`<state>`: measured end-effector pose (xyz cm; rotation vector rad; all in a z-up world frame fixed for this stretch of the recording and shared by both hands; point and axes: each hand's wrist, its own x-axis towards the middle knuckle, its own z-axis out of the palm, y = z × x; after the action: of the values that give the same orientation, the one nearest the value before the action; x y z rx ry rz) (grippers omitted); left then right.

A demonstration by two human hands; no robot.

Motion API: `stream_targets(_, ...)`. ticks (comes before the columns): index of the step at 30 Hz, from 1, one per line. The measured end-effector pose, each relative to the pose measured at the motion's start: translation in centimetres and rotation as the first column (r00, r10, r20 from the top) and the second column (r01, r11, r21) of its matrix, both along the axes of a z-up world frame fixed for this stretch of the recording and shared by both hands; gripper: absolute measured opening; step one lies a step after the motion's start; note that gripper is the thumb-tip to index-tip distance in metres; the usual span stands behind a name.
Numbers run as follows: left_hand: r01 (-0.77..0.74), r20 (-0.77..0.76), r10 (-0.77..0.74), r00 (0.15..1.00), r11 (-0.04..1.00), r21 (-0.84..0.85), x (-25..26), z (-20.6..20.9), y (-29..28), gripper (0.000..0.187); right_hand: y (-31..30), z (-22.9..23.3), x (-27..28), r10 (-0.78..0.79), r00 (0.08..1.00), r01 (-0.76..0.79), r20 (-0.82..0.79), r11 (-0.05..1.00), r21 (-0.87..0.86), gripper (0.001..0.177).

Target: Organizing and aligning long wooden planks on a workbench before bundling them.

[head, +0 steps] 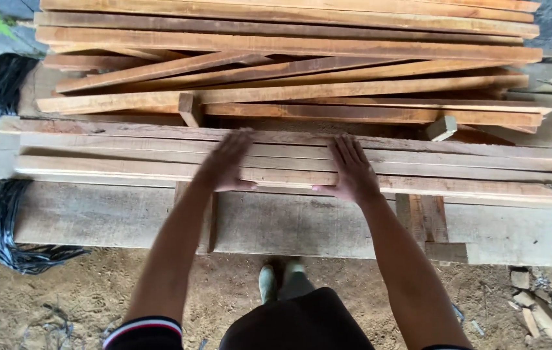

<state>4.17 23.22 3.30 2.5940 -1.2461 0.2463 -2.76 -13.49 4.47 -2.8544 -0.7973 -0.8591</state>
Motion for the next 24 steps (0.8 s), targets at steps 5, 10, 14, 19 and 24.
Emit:
stream_targets(5, -0.103, 0.337, 0.058, 0.94, 0.988, 0.116, 0.9, -2.7, 3.2, 0.153, 0.2, 0.6, 0.0, 0.012, 1.0, -0.012, -0.012, 1.0, -0.002, 0.113)
stream_targets(10, -0.085, 0.327, 0.048, 0.944, 0.991, 0.1, 0.6, -1.9, 3.2, 0.142, 0.5, 0.2, 0.2, 0.002, 1.0, -0.002, 0.005, 1.0, -0.012, 0.113)
stream_targets(14, -0.1, 0.281, 0.07, 0.957, 0.99, 0.095, 0.3, -1.8, 2.7, 0.14, 0.0, -0.2, 0.0, 0.004, 1.0, -0.005, -0.01, 1.0, -0.018, 0.116)
stream_targets(19, -0.122, 0.252, 0.084, 0.964, 0.983, 0.138, 0.2, -1.8, 2.9, 0.143, 0.2, 0.0, 0.1, 0.004, 0.998, -0.006, -0.056, 0.999, -0.031, 0.123)
stream_targets(24, -0.14, 0.205, 0.109, 0.973, 0.979, 0.147, -0.2, -1.7, 2.9, 0.139, 0.5, 0.0, -0.4, -0.054, 0.989, 0.048, -0.134, 0.998, -0.05, 0.124)
